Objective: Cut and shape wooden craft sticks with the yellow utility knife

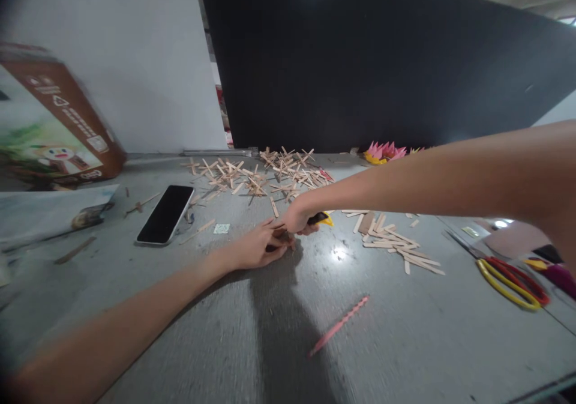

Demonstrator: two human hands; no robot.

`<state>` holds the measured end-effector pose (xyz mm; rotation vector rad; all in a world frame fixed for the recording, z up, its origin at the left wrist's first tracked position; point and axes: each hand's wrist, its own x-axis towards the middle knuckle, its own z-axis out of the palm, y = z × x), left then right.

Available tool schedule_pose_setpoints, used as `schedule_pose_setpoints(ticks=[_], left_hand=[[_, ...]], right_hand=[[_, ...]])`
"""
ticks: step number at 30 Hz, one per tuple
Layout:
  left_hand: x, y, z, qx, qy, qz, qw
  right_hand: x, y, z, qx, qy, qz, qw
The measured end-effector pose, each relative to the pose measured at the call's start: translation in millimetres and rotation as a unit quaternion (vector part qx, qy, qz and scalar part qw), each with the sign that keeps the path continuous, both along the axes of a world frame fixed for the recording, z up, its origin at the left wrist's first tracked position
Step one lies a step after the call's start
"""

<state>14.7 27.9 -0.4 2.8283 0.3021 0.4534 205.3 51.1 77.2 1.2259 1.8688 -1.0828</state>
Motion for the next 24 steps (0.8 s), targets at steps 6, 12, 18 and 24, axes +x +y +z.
schedule_pose_setpoints(ticks=[6, 12, 18, 24], left_hand=[[1, -2, 0.1, -0.005, -0.006, 0.005, 1.0], [0, -2, -1.4, -0.018, 0.014, 0.032, 0.999], [-2, -6, 0.6, -0.02, 0.033, 0.047, 0.998], [1, -8, -1.0, -0.028, -0.048, 0.061, 0.997]], right_hand=[[6, 3, 5.5, -0.144, -0.051, -0.111, 0.982], [24, -3, 9.3, -0.185, 0.015, -0.188, 0.965], [46, -16, 10.4, -0.122, 0.106, -0.237, 0.958], [54, -38, -2.9, 0.141, 0.237, -0.303, 0.912]])
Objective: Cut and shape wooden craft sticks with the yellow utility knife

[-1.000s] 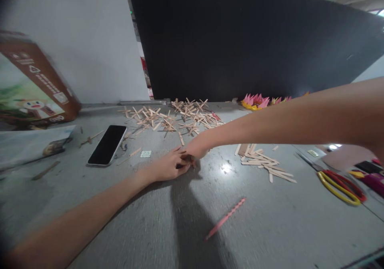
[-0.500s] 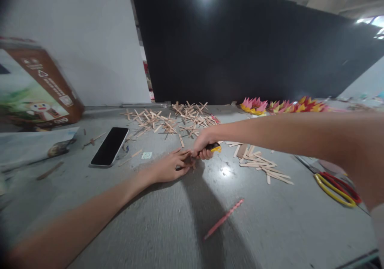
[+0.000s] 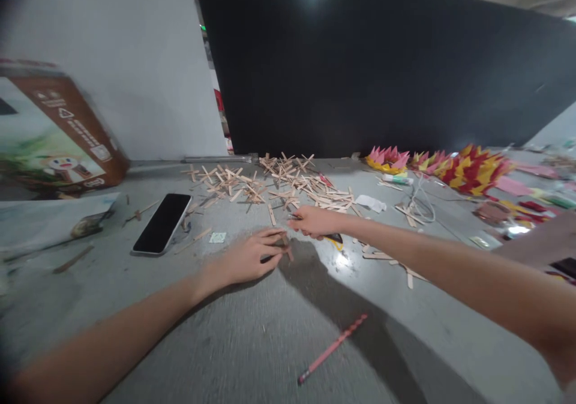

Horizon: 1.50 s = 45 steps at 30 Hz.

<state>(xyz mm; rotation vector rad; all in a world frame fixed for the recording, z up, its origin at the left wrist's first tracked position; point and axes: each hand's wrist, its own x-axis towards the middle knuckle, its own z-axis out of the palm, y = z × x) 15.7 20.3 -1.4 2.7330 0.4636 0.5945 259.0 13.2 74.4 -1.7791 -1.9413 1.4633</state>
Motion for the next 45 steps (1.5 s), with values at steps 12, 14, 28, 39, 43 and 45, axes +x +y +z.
schedule_pose_setpoints(ticks=[12, 14, 28, 39, 43, 45], left_hand=[[5, 7, -3.6, -0.116, -0.063, 0.168, 0.977], [7, 5, -2.3, -0.131, -0.051, 0.179, 0.974], [21, -26, 3.5, -0.413, -0.235, 0.22, 0.852], [21, -37, 5.2, -0.41, -0.234, 0.214, 0.855], [20, -37, 5.1, -0.387, -0.215, 0.222, 0.869], [19, -36, 4.3, -0.368, -0.201, 0.227, 0.879]], right_hand=[[0, -16, -54.6, 0.27, 0.199, -0.182, 0.924], [-4, -24, -52.1, 0.27, 0.237, -0.188, 0.914], [-44, -73, -41.9, 0.118, 0.219, -0.151, 0.957], [-44, -77, -46.3, 0.149, 0.18, -0.125, 0.964], [-44, -77, -47.5, 0.143, 0.14, -0.12, 0.972], [-45, -76, -48.8, 0.133, 0.126, -0.123, 0.975]])
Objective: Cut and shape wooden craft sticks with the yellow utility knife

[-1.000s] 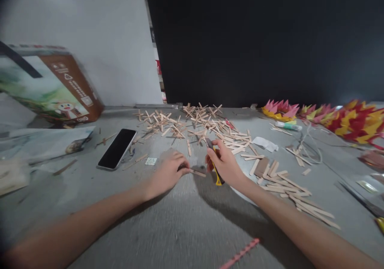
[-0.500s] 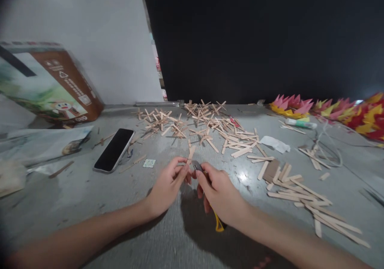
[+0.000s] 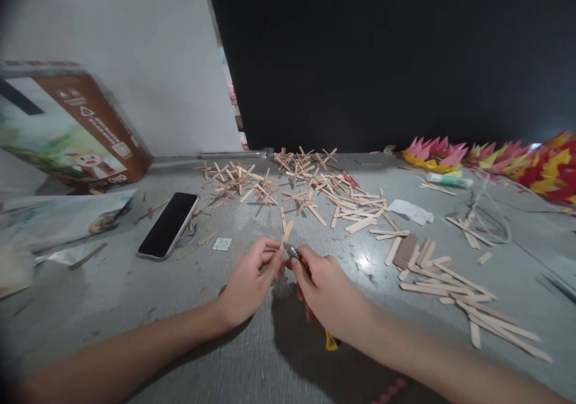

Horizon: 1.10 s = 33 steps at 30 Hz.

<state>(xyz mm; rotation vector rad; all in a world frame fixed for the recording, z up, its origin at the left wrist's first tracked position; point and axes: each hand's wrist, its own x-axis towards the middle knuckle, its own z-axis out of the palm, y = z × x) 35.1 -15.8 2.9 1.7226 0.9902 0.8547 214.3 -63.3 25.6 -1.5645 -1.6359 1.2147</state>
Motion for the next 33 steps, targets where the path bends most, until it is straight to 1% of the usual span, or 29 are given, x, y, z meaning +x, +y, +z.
schedule_pose_setpoints(ticks=[3, 6, 9, 12, 16, 24, 29, 33], left_hand=[[-1, 1, -1.9, 0.015, 0.019, -0.003, 1.0], [-1, 2, -3.6, 0.02, 0.028, -0.004, 0.999], [-1, 2, -4.4, 0.023, 0.028, -0.003, 0.999], [-1, 2, -4.9, 0.021, 0.02, -0.006, 1.0], [-1, 3, -5.4, 0.001, -0.009, -0.011, 1.0], [1, 5, -2.6, -0.074, -0.09, -0.032, 0.993], [1, 6, -4.4, -0.084, -0.098, -0.028, 0.991], [1, 7, -4.9, -0.089, -0.107, -0.03, 0.99]], right_hand=[[-1, 0, -1.7, -0.009, -0.004, -0.004, 1.0], [-2, 0, 0.5, -0.033, 0.008, -0.006, 0.999], [-5, 1, 7.4, -0.081, 0.051, -0.011, 0.995], [-8, 0, 13.7, -0.108, 0.097, -0.015, 0.989], [-11, -1, 14.2, -0.116, 0.137, -0.028, 0.983], [-10, 2, 7.3, -0.126, 0.202, -0.016, 0.971], [-9, 4, 3.9, -0.133, 0.238, -0.011, 0.962], [-9, 5, 7.3, -0.137, 0.236, -0.013, 0.962]])
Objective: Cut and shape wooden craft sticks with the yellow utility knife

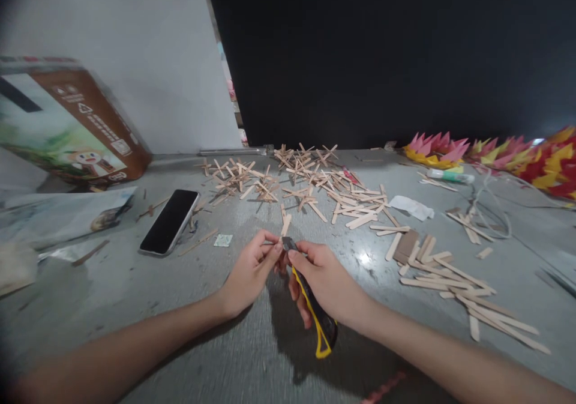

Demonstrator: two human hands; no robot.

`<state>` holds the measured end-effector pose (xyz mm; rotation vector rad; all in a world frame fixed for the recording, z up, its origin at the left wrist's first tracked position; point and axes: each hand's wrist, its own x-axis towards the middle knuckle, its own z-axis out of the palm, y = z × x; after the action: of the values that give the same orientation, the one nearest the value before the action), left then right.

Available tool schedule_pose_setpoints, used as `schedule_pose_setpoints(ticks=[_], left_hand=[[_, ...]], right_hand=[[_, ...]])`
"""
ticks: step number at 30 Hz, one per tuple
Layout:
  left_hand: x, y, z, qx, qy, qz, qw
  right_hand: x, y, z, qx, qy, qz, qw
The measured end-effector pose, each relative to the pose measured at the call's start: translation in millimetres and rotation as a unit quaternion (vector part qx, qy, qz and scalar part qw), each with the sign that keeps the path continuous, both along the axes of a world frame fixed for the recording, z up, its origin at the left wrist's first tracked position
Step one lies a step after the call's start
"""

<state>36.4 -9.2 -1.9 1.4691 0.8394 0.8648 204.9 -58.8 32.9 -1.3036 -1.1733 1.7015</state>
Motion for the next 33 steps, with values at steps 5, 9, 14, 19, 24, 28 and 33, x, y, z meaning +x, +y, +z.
schedule_pose_setpoints(ticks=[5, 9, 14, 19, 24, 28, 33], left_hand=[[1, -2, 2.8, 0.01, 0.016, 0.007, 1.0], [0, -3, 2.3, 0.024, 0.033, 0.006, 0.999], [0, -2, -0.3, 0.019, 0.024, 0.003, 1.0], [0, -2, -0.9, 0.015, 0.01, 0.004, 1.0], [0, -2, 1.4, 0.014, 0.01, 0.009, 1.0], [0, -2, 2.0, 0.025, 0.014, 0.012, 1.0], [1, -3, 0.1, 0.036, 0.023, 0.029, 0.999]], right_hand=[[-1, -2, 5.2, 0.04, -0.121, -0.004, 0.992], [-2, -5, 6.3, 0.059, -0.164, -0.003, 0.985], [-2, -4, 3.7, 0.018, -0.074, 0.003, 0.997], [-2, -3, -1.5, 0.006, -0.019, 0.006, 1.0], [-3, -2, -3.2, 0.0, 0.03, 0.007, 1.0], [-4, -1, -4.5, -0.011, 0.109, 0.012, 0.994], [-8, -4, -6.3, -0.026, 0.21, 0.006, 0.977]])
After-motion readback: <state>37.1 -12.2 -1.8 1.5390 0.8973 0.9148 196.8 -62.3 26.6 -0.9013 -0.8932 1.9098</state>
